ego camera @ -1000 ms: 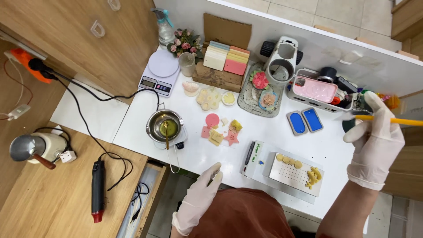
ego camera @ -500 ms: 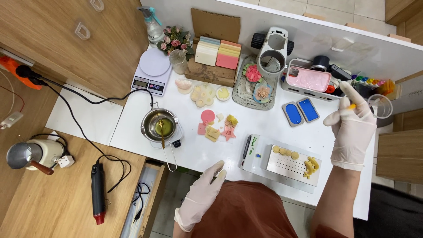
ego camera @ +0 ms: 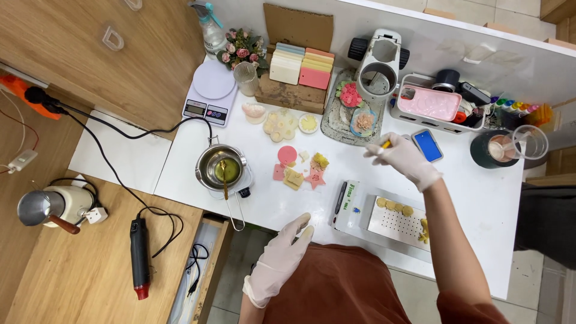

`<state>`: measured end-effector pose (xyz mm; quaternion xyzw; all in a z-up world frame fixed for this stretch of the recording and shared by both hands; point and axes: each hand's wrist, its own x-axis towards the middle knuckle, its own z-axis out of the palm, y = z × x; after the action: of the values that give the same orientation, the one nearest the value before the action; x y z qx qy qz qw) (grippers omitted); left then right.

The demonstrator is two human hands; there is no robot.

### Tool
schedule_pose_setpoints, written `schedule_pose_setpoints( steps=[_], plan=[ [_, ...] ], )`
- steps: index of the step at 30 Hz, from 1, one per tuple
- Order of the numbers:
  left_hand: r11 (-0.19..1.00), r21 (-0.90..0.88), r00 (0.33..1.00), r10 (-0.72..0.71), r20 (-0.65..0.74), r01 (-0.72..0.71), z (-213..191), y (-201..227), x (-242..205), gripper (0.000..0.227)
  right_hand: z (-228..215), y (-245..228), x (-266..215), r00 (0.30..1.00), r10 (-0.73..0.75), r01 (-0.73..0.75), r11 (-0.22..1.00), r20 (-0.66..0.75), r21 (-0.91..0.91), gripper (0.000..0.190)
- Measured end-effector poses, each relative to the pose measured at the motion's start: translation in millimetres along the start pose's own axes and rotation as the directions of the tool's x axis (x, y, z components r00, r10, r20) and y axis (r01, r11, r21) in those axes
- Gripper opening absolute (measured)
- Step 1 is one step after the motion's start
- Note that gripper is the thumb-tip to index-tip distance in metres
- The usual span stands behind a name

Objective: The recorder prepares scented candles by cleaning flower-shaped wax molds, selecting different colored molds, and pouring melted wax into them using a spoon.

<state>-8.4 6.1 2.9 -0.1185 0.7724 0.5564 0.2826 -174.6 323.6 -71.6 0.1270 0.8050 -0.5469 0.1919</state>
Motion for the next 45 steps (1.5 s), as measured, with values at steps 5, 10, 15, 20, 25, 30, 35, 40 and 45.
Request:
schedule_pose_setpoints(
  steps=[5, 10, 15, 20, 25, 30, 35, 40, 45],
  plan=[
    [0.990, 0.061, 0.992, 0.125, 0.019, -0.126, 1.1, -25.9, 3.9, 0.044, 16.1, 92.5, 140.5, 0.964, -0.237, 0.074, 0.673, -0.120, -0.736, 0.054],
    [0.537, 0.616, 0.721, 0.688, 0.075, -0.577, 10.8, -90.8, 11.4, 0.039, 26.9, 110.9, 174.8, 0.930, -0.364, 0.181, 0.575, -0.051, -0.798, 0.062],
    [0.994, -0.024, 0.989, -0.112, -0.102, 0.110, 15.3, -21.5, 3.5, 0.048, 32.8, 89.2, 165.9, 0.906, -0.422, 0.255, 0.512, 0.018, -0.820, 0.067],
    [0.990, 0.067, 0.988, 0.127, -0.088, -0.121, 34.3, -60.2, 26.4, 0.052, 22.5, 101.6, 181.3, 0.910, -0.414, 0.274, 0.563, 0.020, -0.780, 0.047],
    [0.959, 0.201, 0.979, 0.206, -0.006, -0.201, 28.5, -26.7, 27.7, 0.048, 23.9, 92.4, 175.3, 0.907, -0.420, 0.253, 0.583, -0.019, -0.772, 0.050],
    [0.954, -0.295, 0.978, 0.114, 0.173, -0.058, 44.7, -50.9, 72.5, 0.056, 38.5, 37.6, 122.6, 0.945, -0.323, 0.164, 0.613, -0.057, -0.773, 0.046],
    [0.656, -0.715, 0.965, -0.089, 0.245, 0.242, 59.1, -89.6, 140.9, 0.076, 53.0, 50.3, 88.2, 0.883, -0.456, 0.468, 0.829, 0.115, -0.307, 0.062],
    [0.453, -0.870, 0.969, 0.048, 0.242, 0.194, 64.6, -54.6, 152.9, 0.077, 90.1, -23.0, -37.0, 0.776, -0.603, 0.630, 0.728, 0.185, -0.270, 0.079],
    [0.083, -0.992, 0.944, 0.310, 0.114, 0.092, 59.2, -17.4, 132.8, 0.073, 90.8, -73.3, -84.1, 0.708, -0.637, 0.699, 0.693, 0.305, -0.175, 0.093]
  ],
)
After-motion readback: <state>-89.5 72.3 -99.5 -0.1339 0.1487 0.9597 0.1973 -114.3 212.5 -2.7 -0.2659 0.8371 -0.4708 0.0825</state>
